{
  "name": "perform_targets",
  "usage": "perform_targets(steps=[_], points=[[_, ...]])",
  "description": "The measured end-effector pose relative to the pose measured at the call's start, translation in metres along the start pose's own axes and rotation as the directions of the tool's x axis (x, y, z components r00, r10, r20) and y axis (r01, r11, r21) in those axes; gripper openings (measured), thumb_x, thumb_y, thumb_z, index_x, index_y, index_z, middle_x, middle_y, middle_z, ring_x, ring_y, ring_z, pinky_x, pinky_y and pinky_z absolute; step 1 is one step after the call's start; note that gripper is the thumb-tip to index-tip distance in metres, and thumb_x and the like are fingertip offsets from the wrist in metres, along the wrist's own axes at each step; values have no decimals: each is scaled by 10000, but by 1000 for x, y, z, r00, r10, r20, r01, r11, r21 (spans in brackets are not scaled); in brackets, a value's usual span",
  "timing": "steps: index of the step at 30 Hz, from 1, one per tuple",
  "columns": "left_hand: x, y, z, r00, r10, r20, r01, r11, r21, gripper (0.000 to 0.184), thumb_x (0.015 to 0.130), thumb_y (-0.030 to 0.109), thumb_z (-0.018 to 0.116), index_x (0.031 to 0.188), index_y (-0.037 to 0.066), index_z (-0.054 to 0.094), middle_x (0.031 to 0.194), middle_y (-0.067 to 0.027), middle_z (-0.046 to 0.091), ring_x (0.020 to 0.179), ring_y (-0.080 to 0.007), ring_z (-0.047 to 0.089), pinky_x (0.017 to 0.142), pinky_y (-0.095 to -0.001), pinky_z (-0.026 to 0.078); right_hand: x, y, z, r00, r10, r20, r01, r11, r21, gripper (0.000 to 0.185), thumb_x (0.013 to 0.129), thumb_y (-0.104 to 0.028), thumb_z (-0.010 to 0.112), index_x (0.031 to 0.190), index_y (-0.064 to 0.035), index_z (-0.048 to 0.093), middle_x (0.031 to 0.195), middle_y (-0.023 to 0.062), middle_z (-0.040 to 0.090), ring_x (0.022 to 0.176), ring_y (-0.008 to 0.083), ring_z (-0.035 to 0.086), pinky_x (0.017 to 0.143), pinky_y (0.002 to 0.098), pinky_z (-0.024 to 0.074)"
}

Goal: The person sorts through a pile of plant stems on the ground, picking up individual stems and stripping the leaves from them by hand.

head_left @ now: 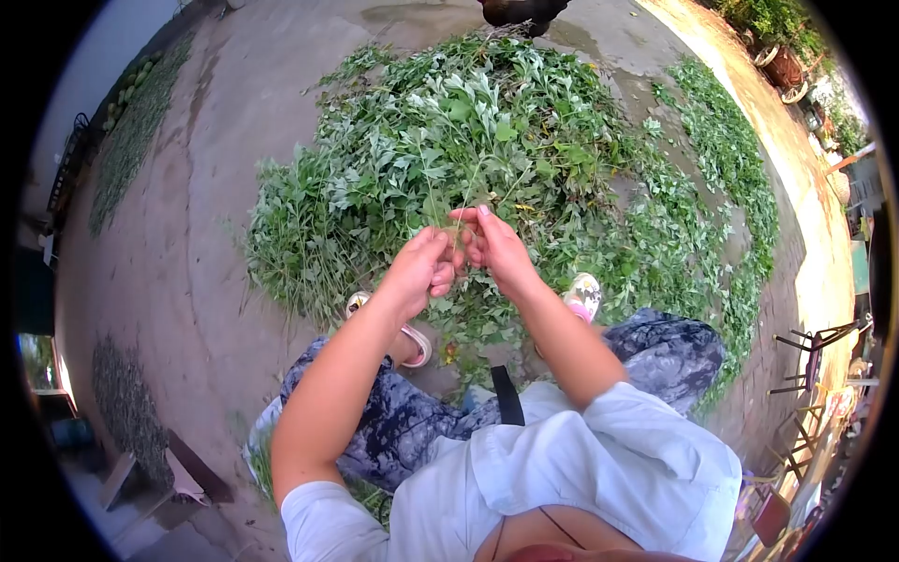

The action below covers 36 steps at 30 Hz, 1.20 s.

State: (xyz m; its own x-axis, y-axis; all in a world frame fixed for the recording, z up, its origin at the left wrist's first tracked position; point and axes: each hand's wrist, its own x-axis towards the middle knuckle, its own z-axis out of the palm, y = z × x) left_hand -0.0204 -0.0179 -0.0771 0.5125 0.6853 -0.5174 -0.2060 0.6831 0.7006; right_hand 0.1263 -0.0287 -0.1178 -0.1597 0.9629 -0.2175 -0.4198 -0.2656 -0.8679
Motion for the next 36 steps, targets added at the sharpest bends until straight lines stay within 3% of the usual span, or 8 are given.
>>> perform_targets(steps=[6, 11, 18, 21, 26, 30, 35, 36], points=[[2, -3, -5, 998, 65, -23, -64, 996, 60, 114, 925, 203, 354, 883, 103, 391, 706, -21, 490, 427, -39, 290, 365, -181, 221, -15, -2, 6, 835, -519, -181, 399, 799, -449, 209, 838, -182, 536, 981, -30, 539, 646, -26, 489, 552, 50, 468, 491, 199, 391], [-1, -3, -1, 994, 109, -10, -106, 983, 151, 130, 919, 226, 380, 878, 105, 409, 663, 20, 468, 397, -27, 265, 360, -176, 193, -20, -9, 11, 938, -347, 0, 266, 720, -641, 172, 824, -173, 564, 896, -18, 583, 577, 37, 546, 545, 77, 515, 499, 242, 415], [-3, -7, 3, 970, 220, -104, -185, 946, 267, 136, 893, 241, 455, 851, 113, 467, 598, 60, 409, 406, -7, 262, 363, -169, 181, -25, -5, 3, 941, -338, 28, 276, 715, -642, 190, 864, -181, 509, 836, -6, 578, 538, 18, 508, 484, 72, 478, 451, 226, 382], [-2, -7, 1, 941, 290, -177, -226, 924, 308, 145, 884, 233, 473, 840, 95, 484, 565, 69, 377, 405, -6, 250, 363, -170, 176, -20, -11, -12, 855, -350, -382, 279, 933, -229, 269, 907, -223, 438, 749, -21, 515, 483, -39, 403, 412, 22, 360, 374, 180, 289], [3, -4, -4, 882, 440, -168, -323, 824, 465, 162, 903, 208, 426, 843, 68, 481, 625, 8, 518, 436, -45, 398, 394, -183, 316, -29, -14, -6, 749, -656, 89, 447, 402, -799, 167, 850, -173, 518, 793, -36, 592, 610, 86, 554, 484, 172, 518, 461, 283, 413], [-8, -3, 7, 987, 136, -90, -104, 950, 295, 175, 918, 210, 390, 852, 67, 467, 671, -31, 551, 460, -99, 457, 437, -237, 406, -31, -14, 9, 697, -623, 355, 449, -6, -893, 123, 789, -152, 568, 701, -70, 544, 615, 87, 534, 543, 249, 548, 470, 343, 434], [-10, -9, 10, 977, 162, -137, -136, 973, 187, 153, 911, 193, 416, 820, 77, 457, 553, 36, 395, 413, -50, 327, 377, -204, 254, -29, -10, 16, 663, -668, 337, 459, 7, -889, 135, 803, -150, 553, 701, -61, 544, 606, 91, 531, 529, 242, 541, 460, 328, 421], [-12, -9, 15, 968, 195, -160, -165, 969, 181, 147, 907, 188, 426, 817, 76, 457, 529, 47, 357, 400, -42, 285, 370, -205, 213, -32, -10, 20, 737, -657, 158, 408, 248, -879, 131, 814, -146, 545, 727, -49, 558, 603, 97, 532, 519, 241, 534, 462, 313, 414]])
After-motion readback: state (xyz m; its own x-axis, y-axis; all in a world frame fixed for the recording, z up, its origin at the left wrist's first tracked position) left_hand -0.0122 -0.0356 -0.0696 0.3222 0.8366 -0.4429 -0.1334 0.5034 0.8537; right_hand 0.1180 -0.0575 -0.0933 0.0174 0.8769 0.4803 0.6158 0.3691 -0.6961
